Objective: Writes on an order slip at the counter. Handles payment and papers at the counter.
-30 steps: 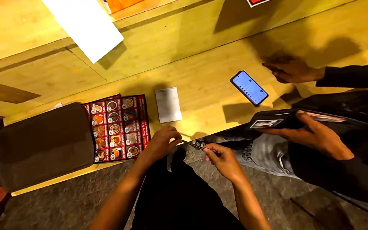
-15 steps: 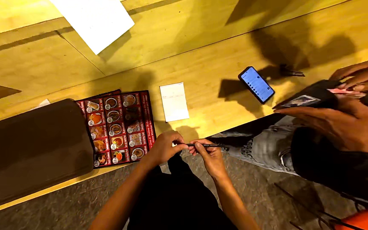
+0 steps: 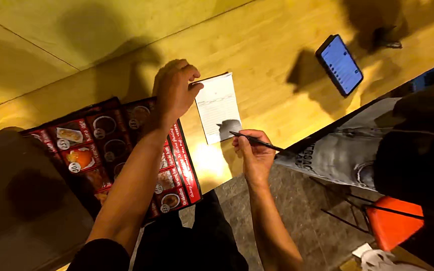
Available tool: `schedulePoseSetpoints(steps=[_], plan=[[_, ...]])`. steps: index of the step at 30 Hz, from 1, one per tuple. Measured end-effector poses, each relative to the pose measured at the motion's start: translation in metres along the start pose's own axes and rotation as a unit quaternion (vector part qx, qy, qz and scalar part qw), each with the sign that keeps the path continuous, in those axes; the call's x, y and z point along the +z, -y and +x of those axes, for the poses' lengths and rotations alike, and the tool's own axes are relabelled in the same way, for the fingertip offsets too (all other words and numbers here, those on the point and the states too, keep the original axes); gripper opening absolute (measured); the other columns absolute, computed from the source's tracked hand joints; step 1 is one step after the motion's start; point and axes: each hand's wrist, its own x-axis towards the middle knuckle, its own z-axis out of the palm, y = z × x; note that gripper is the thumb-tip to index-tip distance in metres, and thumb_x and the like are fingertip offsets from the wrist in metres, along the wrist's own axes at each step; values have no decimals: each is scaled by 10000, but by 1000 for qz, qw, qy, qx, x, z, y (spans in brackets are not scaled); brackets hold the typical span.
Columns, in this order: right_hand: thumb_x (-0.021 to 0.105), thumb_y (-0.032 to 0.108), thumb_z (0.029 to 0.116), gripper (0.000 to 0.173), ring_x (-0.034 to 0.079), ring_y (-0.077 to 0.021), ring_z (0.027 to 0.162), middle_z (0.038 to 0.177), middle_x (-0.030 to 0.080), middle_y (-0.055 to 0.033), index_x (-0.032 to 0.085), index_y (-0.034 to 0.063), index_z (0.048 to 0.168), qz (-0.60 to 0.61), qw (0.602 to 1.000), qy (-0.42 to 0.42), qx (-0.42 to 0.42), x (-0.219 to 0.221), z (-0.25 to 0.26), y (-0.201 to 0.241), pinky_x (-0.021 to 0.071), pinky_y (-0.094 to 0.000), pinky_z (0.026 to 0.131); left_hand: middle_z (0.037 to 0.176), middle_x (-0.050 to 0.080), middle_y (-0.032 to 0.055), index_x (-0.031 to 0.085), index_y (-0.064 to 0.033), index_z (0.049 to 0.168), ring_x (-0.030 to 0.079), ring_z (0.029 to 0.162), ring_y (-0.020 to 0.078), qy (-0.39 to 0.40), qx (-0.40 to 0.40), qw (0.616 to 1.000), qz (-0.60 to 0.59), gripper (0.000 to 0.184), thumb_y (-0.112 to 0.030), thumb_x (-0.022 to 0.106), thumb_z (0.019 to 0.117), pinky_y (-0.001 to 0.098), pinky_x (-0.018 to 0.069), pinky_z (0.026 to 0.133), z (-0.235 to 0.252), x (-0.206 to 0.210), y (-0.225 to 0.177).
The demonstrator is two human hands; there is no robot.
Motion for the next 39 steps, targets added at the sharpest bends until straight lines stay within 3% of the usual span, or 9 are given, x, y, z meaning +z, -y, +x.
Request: schedulePoseSetpoints(steps=[4,13,18,22,31,36,39], plan=[[624,55,984,158,698,-72,821,989,726,14,662,111,1127,-58,997,21,-55,14,18,-12,604,-237,716,943,653,130,728,-23,991,615,841,243,8,55,998,-5,196,-213,693,958,416,505,779,13,8,9],[630,-17,938,144,655,-54,806,987,685,-41,661,-18,1079,-84,987,74,-113,38,54,-24,581,-207,697,943,672,96,743,-68,973,591,827,161,-53,98,993,-32,192,-254,695,954,310,462,740,13,24,28],[649,-12,943,125,653,-42,789,963,688,-17,665,-4,1067,-107,983,67,-132,38,65,-27,575,-194,676,926,662,74,750,-89,957,584,819,136,-58,94,993,-36,176,-258,702,952,290,456,738,14,24,28],[621,2,970,120,661,-50,833,985,687,0,659,13,1084,-120,981,64,-140,31,78,-26,579,-210,717,932,667,67,753,-96,956,588,829,120,-64,103,992,-41,173,-262,705,953,269,457,744,14,25,30],[613,-24,954,132,655,-40,811,964,678,-2,651,-8,1079,-125,978,74,-148,33,90,-28,575,-191,700,915,651,44,748,-112,948,573,814,102,-59,100,992,-42,174,-277,696,959,260,441,723,15,25,31],[631,-44,932,128,634,-32,749,941,673,-26,647,-39,1059,-109,976,101,-158,38,98,-29,553,-173,637,932,648,27,748,-123,951,556,808,78,-51,93,994,-40,178,-289,685,967,245,427,724,16,24,31],[646,-55,916,142,662,-44,776,959,689,-24,662,-35,1056,-87,979,109,-151,39,97,-34,583,-191,666,936,649,27,750,-126,950,556,799,78,-45,87,994,-39,179,-291,685,967,252,431,725,16,23,31]])
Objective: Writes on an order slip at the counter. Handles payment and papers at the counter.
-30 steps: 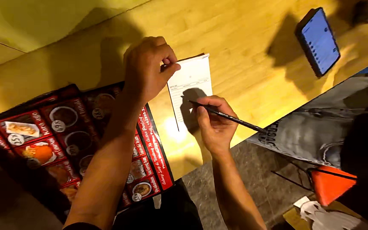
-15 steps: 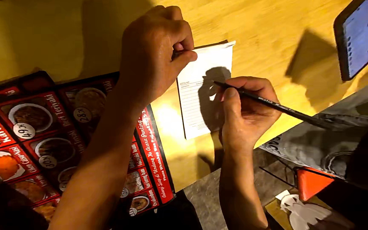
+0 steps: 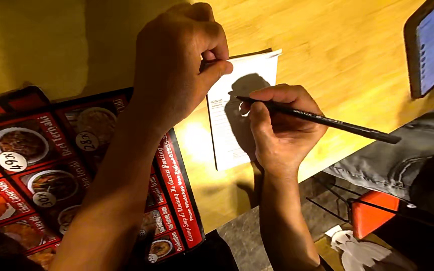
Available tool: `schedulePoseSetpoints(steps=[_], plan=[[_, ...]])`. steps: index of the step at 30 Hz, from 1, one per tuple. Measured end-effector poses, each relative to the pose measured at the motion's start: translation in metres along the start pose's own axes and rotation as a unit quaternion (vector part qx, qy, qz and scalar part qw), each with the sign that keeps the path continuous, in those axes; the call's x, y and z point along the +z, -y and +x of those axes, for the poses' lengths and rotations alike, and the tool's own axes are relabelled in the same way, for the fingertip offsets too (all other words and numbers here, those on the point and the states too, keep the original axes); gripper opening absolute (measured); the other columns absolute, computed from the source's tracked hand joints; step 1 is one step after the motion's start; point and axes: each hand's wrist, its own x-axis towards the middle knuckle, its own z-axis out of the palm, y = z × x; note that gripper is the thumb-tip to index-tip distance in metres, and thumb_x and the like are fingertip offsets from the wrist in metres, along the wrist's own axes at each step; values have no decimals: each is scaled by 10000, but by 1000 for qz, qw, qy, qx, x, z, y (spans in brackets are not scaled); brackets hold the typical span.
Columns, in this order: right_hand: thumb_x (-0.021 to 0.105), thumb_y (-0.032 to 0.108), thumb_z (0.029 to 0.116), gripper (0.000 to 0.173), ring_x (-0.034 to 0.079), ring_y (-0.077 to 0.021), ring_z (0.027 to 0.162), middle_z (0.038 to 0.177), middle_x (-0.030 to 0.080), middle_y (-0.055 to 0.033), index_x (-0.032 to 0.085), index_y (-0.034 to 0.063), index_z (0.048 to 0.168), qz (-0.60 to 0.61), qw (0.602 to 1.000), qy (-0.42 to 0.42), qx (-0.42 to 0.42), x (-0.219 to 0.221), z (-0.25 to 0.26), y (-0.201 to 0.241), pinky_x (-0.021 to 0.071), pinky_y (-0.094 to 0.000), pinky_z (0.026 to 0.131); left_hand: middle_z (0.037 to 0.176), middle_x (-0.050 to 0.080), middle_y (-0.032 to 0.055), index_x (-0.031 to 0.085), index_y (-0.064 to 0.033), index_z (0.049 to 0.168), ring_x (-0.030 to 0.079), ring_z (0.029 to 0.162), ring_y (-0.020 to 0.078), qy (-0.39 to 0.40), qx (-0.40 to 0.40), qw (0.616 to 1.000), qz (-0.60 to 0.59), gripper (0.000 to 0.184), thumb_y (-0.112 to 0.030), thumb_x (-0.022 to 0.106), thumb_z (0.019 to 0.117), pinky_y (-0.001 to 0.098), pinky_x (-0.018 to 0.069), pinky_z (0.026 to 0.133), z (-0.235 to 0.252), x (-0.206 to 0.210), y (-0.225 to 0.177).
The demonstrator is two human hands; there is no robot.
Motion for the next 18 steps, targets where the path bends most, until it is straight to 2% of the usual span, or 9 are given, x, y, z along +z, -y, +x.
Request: schedulePoseSetpoints(steps=[8,11,18], plan=[[647,-68,909,152,675,-39,812,990,697,-22,673,-38,1056,6,1000,8,16,-1,0,-1,592,-184,695,928,646,6,751,-134,940,532,774,55,0,-2,1000,5,192,-307,674,974,239,406,701,0,0,-1],[639,-72,905,152,662,-33,782,971,697,-24,673,-44,1051,-4,1000,7,20,0,0,-1,582,-179,671,919,642,-10,753,-144,942,518,755,41,0,0,1000,9,190,-312,671,977,235,397,691,0,0,0],[646,-80,890,162,677,-56,801,981,706,-42,683,-50,1044,3,1000,15,21,1,0,-2,596,-204,692,888,623,-27,745,-151,931,488,741,41,-3,-6,1000,20,195,-330,678,970,241,376,685,0,0,-1]])
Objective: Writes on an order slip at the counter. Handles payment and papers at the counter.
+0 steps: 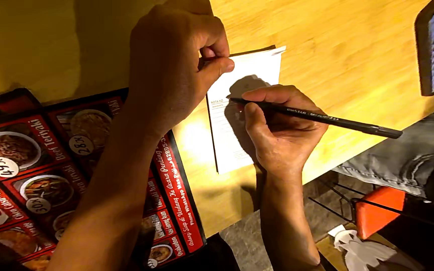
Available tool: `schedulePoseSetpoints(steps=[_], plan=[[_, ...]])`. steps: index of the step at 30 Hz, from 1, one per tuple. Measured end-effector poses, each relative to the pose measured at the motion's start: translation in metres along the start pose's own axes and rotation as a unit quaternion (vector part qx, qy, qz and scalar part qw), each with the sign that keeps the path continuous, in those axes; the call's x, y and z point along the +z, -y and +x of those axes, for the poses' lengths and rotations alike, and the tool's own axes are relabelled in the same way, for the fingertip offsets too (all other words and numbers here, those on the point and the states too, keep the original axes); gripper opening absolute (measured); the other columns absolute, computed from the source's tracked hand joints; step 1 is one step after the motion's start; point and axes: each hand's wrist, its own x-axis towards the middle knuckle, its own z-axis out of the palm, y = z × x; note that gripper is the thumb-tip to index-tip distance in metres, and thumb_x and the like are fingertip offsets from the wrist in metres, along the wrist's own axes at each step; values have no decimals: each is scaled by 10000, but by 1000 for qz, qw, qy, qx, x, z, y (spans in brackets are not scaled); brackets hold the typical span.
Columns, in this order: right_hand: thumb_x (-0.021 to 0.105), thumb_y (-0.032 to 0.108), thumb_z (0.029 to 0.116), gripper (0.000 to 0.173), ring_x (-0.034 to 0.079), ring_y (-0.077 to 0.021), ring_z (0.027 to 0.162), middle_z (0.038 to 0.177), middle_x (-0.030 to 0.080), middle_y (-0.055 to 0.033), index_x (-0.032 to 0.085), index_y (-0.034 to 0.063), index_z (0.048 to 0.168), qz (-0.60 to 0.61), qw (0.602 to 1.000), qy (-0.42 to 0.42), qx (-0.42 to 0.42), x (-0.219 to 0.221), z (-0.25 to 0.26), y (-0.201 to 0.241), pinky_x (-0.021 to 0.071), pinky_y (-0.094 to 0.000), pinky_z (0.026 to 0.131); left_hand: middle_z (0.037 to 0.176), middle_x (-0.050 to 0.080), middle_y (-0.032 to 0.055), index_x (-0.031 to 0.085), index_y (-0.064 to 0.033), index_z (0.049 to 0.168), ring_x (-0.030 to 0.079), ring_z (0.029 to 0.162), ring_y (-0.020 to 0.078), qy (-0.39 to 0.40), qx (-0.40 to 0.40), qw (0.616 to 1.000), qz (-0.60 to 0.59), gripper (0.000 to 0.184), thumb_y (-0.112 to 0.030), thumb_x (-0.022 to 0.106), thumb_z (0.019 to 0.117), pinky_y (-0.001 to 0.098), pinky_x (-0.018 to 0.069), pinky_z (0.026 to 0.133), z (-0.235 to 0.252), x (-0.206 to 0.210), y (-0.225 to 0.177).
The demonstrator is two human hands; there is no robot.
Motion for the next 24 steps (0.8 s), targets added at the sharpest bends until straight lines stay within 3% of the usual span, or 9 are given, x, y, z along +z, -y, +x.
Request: schedulePoseSetpoints(steps=[24], plan=[[668,-62,893,140,651,-32,744,936,697,-38,684,-56,1032,-42,999,-8,10,3,1,2,569,-170,639,900,632,4,749,-131,937,515,762,69,-1,12,1000,2,202,-318,680,969,262,394,706,0,0,1]])
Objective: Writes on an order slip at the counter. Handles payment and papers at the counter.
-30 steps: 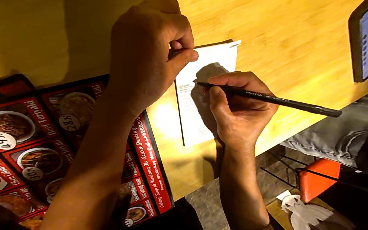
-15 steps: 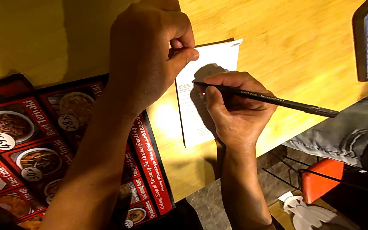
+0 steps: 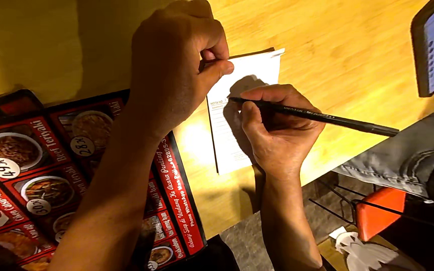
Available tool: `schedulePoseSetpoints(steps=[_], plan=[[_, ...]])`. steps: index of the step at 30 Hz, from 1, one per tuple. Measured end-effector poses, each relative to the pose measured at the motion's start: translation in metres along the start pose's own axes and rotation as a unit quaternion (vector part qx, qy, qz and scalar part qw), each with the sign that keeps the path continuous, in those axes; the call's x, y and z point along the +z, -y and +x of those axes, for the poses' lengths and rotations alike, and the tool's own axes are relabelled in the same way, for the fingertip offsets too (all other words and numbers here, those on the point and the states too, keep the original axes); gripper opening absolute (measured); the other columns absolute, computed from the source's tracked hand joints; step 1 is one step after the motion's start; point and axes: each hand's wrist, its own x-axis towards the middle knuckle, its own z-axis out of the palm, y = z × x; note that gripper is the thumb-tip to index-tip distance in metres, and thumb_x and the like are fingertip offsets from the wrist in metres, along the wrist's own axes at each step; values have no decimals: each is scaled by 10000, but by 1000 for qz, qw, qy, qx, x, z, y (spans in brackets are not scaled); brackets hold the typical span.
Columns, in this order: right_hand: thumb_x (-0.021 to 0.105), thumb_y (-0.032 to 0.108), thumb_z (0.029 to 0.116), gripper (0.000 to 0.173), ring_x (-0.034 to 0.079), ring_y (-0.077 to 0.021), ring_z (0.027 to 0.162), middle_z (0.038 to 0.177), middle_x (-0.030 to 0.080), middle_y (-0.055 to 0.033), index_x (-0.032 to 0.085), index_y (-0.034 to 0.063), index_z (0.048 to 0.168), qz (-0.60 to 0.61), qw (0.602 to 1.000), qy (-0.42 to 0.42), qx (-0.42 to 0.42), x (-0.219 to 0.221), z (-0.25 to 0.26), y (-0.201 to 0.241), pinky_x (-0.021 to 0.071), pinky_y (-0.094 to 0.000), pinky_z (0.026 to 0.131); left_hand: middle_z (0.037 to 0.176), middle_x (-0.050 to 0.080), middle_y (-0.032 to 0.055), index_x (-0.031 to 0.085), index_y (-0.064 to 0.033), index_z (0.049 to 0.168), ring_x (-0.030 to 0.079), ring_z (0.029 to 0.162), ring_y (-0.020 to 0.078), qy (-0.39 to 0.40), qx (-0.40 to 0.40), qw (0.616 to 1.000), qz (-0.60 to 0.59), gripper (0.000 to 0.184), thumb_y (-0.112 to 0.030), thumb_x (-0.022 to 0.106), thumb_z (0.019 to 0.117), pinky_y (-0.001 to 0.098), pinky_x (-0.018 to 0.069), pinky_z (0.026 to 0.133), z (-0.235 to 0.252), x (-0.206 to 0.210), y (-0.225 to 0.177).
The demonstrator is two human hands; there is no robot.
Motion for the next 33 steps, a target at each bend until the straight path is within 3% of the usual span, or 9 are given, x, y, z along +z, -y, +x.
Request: schedulePoseSetpoints(steps=[33], plan=[[649,-88,882,149,627,-19,706,926,684,-26,672,-50,1024,38,999,-9,1,-2,-1,-1,557,-162,611,910,644,-30,734,-163,912,503,751,33,2,-21,1000,8,192,-340,680,963,244,379,693,0,-1,-2]])
